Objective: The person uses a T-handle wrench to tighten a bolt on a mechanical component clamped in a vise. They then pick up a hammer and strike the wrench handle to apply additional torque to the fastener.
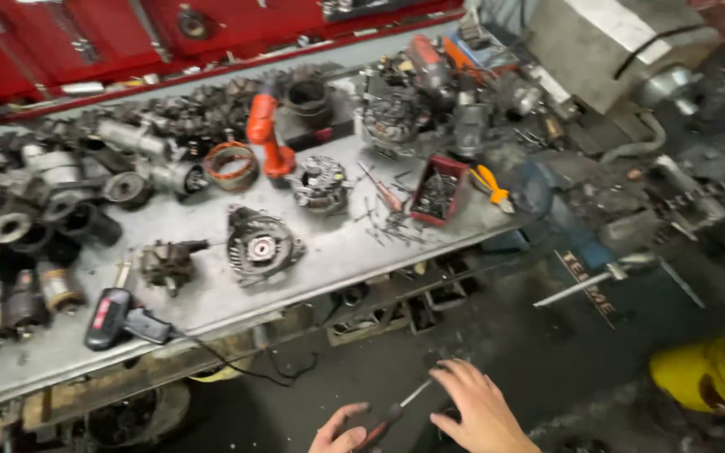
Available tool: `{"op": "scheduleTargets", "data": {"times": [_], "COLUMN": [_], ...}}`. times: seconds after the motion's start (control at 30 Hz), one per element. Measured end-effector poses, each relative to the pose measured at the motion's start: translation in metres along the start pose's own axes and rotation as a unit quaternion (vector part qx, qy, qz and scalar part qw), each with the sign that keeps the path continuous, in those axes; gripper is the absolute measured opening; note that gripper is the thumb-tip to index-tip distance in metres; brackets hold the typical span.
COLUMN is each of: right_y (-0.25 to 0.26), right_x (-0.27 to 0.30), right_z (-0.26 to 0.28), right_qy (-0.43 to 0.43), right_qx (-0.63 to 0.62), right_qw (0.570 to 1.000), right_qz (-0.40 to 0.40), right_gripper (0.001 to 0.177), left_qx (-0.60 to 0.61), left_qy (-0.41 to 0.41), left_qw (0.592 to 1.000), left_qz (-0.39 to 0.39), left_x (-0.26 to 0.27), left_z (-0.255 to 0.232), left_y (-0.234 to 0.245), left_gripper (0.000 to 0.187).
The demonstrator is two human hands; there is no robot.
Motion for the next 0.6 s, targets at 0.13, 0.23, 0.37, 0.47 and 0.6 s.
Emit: {"op": "scheduleTargets", "data": {"times": [0.13,0.23,0.37,0.47,0.6], "right_y": [0.01,-0.006,-0.038,-0.066,-0.065], "right_x": [0.033,0.047,0.061,0.054,0.012], "right_z": [-0.071,-0.13,-0.188,-0.217,-0.195], "right_qy": [-0.06,-0.127,-0.107,-0.055,-0.092], "right_qx": [-0.102,-0.14,-0.079,-0.095,-0.185], "right_qw": [0.992,0.976,0.955,0.948,0.915], "right_qz": [-0.031,0.104,0.265,0.299,0.346], "right_gripper": [0.076,0.074,0.076,0.076,0.063], "left_qx": [-0.073,-0.054,0.011,-0.03,0.007], "left_qy": [0.162,0.215,0.201,0.156,0.116], "left_qw": [0.983,0.973,0.977,0.982,0.979], "left_qz": [-0.034,-0.065,-0.07,-0.105,-0.169], "left_x": [0.016,0.02,-0.004,-0.002,0.019], "left_z": [-0.045,-0.046,-0.013,-0.004,0.012], "left_y": [-0.095,-0.168,-0.206,-0.211,-0.192], "left_gripper": [0.082,0.093,0.098,0.098,0.095]}}
Point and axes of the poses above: each hand's wrist, its own x-axis away from the middle knuckle, its own y-axis out of the back of the hand, z = x × y, the point moved 5 cm from there along -x, towards the middle knuckle, and after that the axes turned 3 degrees about -x, right-handed, at the moved point
